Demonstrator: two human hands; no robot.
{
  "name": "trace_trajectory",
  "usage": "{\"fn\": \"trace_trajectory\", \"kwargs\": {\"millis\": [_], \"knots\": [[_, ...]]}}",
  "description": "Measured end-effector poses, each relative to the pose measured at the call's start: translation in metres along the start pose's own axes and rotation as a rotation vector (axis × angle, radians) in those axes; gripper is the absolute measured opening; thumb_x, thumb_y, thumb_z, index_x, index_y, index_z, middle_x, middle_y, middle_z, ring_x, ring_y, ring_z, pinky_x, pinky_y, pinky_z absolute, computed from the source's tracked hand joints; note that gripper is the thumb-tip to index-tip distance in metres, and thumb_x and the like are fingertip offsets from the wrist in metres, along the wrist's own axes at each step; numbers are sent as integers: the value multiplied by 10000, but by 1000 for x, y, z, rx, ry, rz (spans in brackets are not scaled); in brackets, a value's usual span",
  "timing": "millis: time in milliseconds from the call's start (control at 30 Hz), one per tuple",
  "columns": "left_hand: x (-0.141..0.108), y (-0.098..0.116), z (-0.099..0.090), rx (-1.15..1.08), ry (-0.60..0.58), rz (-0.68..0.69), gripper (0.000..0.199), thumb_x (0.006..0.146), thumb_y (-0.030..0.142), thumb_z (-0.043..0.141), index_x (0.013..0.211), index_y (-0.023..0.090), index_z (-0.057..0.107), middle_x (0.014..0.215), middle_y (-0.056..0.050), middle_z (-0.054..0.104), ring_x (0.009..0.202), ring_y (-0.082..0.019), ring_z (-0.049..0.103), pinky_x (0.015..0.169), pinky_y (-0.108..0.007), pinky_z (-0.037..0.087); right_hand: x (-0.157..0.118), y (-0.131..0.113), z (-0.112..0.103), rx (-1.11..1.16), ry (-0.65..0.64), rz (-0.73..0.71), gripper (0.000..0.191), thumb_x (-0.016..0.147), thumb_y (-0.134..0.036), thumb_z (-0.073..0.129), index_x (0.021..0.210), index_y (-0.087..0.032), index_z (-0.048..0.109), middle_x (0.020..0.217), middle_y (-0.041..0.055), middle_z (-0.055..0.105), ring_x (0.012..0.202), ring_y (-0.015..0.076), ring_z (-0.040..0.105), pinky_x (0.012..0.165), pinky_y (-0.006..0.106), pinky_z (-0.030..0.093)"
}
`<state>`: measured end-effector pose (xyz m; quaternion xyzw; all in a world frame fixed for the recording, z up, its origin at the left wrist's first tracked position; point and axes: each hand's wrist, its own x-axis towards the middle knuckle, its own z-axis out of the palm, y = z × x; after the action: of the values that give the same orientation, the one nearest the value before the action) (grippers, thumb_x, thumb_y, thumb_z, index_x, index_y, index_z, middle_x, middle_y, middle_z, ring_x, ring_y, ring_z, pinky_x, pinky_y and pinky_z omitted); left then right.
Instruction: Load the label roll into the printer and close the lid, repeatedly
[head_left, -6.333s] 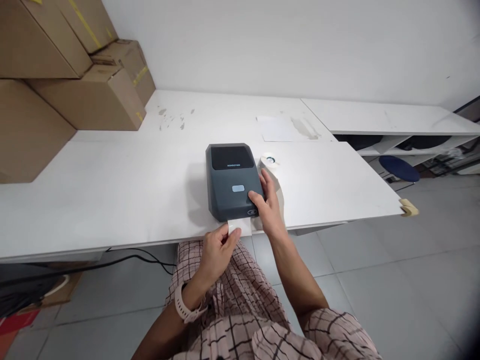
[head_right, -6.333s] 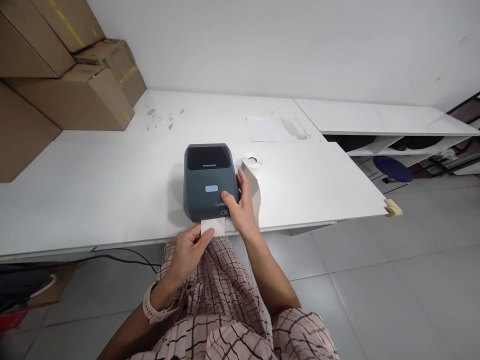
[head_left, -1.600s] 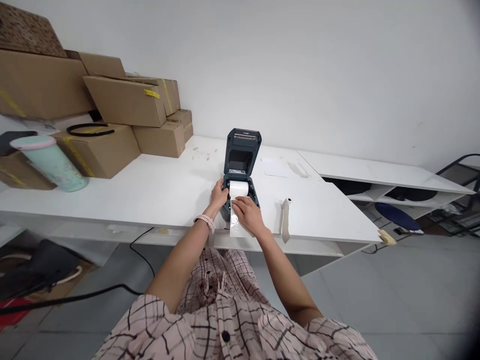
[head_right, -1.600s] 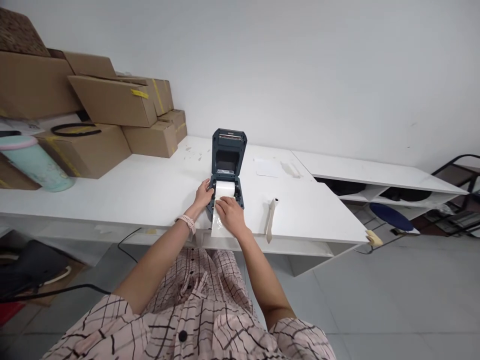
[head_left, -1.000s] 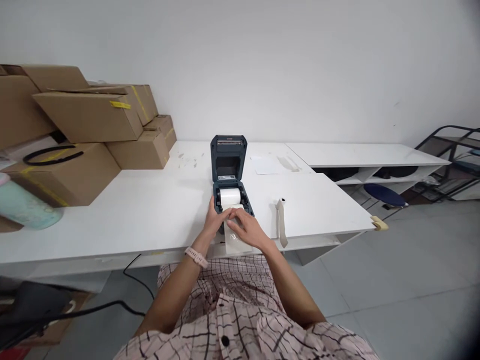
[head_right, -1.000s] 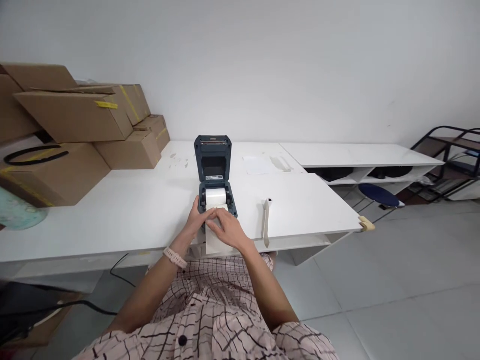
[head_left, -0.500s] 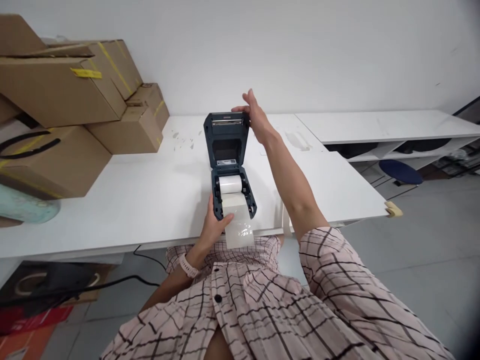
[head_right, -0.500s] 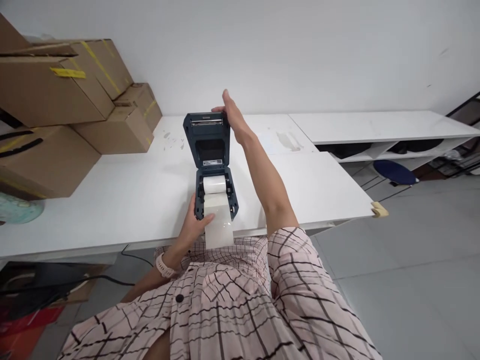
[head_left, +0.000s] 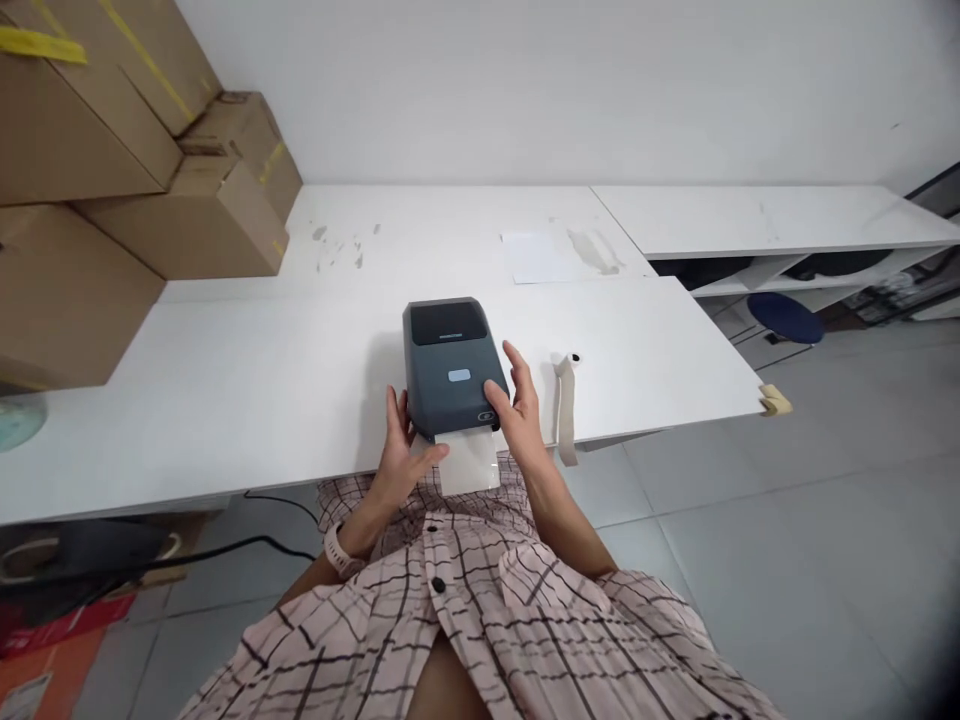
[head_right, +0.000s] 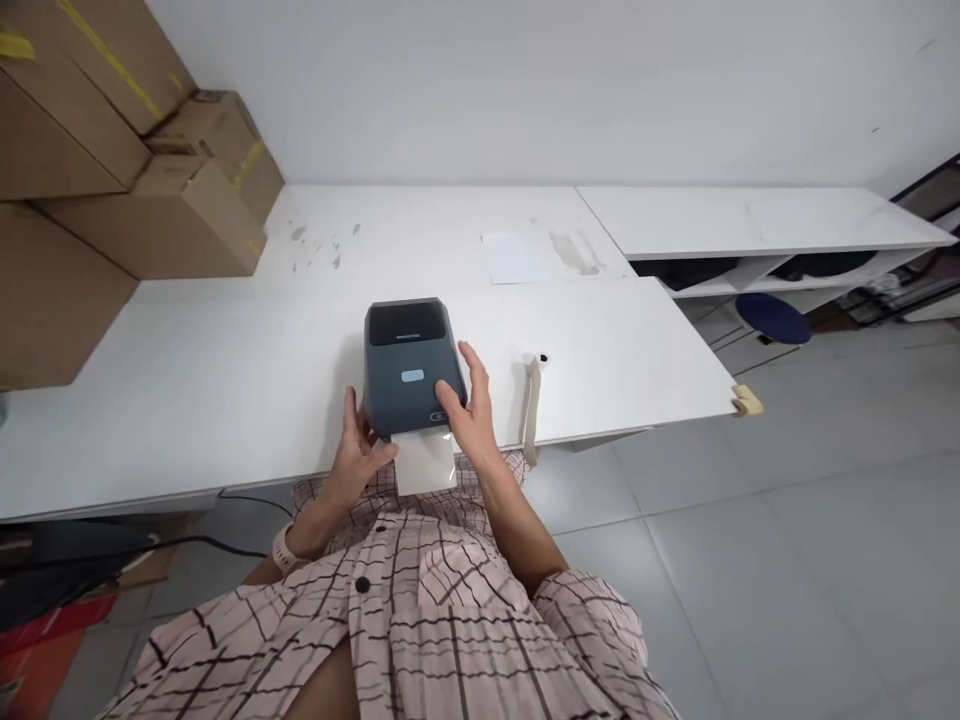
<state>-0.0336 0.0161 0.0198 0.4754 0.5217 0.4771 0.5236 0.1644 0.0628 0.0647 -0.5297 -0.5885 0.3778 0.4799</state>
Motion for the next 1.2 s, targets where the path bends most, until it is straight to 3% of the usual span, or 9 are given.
{"fn": "trace_trajectory", "kwargs": {"millis": [100,233,367,733,833,900,1000,1100,1200], "knots": [[7,15,0,-28,10,-86,1173,873,722,667,1708,342,-64,1813,-103,88,1641,-347,242,1231,-460,448,1,17,-1,188,-121,241,1007,913,-721,587,1700,-296,123,1781,93,228,1638,311,272,1281,568,371],[21,31,7,-27,34,-92,1037,894,607,712,1710,313,143,1739,-127,341,1556,-367,422,1172,-467,524,1,23,-8,347,-259,378,1018,895,-692,637,1699,-280,167,1733,90,360,1551,307,450,1253,533,441],[22,31,10,-1,12,-25,943,901,578,704,1676,274,263,1625,-143,508,1451,-351,548,1125,-462,560,-4,27,-10,367,-262,400,1034,856,-676,708,1684,-270,241,1691,96,436,1547,320,451,1247,522,455],[17,11,7,147,129,63,875,875,602,716,1601,248,379,1607,-156,503,1443,-329,540,1113,-434,540,-6,36,-2,375,-182,371,1187,777,-746,744,1691,-239,182,1679,156,431,1548,360,437,1248,542,437],[-8,-1,8,260,339,167,742,822,536,781,1453,250,513,1505,-147,555,1320,-283,599,1020,-396,561,-4,36,-3,421,-185,380,1226,756,-731,777,1696,-229,170,1687,154,419,1553,354,426,1270,537,406],[-26,-9,11,317,426,171,516,790,508,799,1190,223,642,1198,-102,676,1013,-219,667,847,-345,570,-5,36,-2,453,-172,377,1199,766,-718,779,1694,-245,186,1708,134,391,1567,342,404,1279,527,394],[-42,-10,16,215,175,-91,374,806,548,755,849,187,671,758,-15,635,639,-134,542,616,-278,479,-7,37,-1,462,-166,373,1127,800,-713,756,1690,-281,216,1731,91,360,1592,321,361,1294,509,373],[-39,0,19,14,-101,-368,475,759,631,769,749,164,677,642,-3,605,517,-104,461,496,-254,390,-8,36,-1,438,-184,365,1125,806,-730,737,1696,-291,206,1730,69,365,1603,325,336,1306,515,350],[-32,12,17,-31,-185,-410,471,737,622,798,743,164,692,596,13,585,467,-92,434,460,-247,356,-5,32,-3,394,-200,333,1105,819,-730,713,1698,-300,201,1746,57,328,1613,328,312,1311,523,330]]}}
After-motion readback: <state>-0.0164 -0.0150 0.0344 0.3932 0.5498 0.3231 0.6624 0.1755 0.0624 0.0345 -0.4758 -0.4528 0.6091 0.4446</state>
